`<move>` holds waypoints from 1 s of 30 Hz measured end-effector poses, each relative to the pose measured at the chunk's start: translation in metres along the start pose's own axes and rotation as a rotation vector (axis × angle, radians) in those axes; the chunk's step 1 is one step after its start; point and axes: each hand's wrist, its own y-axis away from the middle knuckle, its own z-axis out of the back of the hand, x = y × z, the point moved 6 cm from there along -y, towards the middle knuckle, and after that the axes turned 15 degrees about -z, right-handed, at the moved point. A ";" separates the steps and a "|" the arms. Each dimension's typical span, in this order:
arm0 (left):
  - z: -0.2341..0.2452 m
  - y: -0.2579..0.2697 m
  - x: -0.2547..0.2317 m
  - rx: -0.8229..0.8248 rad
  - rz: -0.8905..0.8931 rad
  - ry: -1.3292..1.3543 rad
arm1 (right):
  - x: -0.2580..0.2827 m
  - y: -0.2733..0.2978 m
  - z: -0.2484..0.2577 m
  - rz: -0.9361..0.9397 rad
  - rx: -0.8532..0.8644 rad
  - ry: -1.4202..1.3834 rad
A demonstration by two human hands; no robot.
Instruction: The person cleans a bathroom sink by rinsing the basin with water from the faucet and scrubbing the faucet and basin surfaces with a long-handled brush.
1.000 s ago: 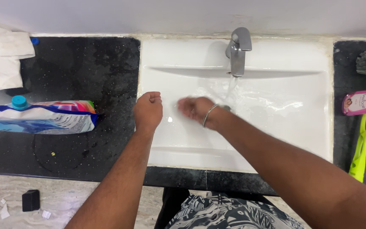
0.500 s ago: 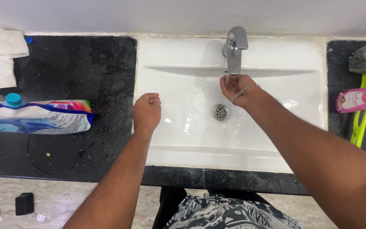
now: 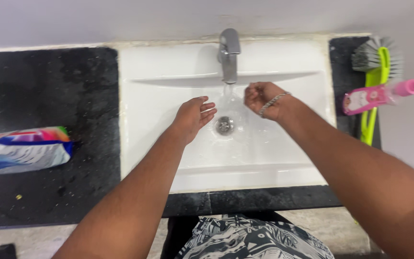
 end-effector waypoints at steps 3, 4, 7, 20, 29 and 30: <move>-0.020 -0.027 0.014 0.009 0.032 0.165 | 0.041 0.037 0.052 0.133 -0.153 0.137; -0.026 -0.036 0.017 0.015 0.034 0.216 | 0.052 0.052 0.072 0.176 -0.240 0.169; -0.037 -0.053 0.021 -0.053 0.049 0.303 | 0.070 0.088 0.118 0.308 -0.525 0.366; -0.067 -0.092 0.043 -0.045 0.084 0.338 | -0.053 0.094 0.028 0.196 -0.481 1.044; -0.078 -0.102 0.020 0.171 -0.373 -0.773 | -0.027 0.080 0.038 0.267 -0.616 1.160; -0.094 -0.095 0.008 0.317 -0.633 -1.013 | -0.023 0.071 0.041 0.285 -0.626 1.205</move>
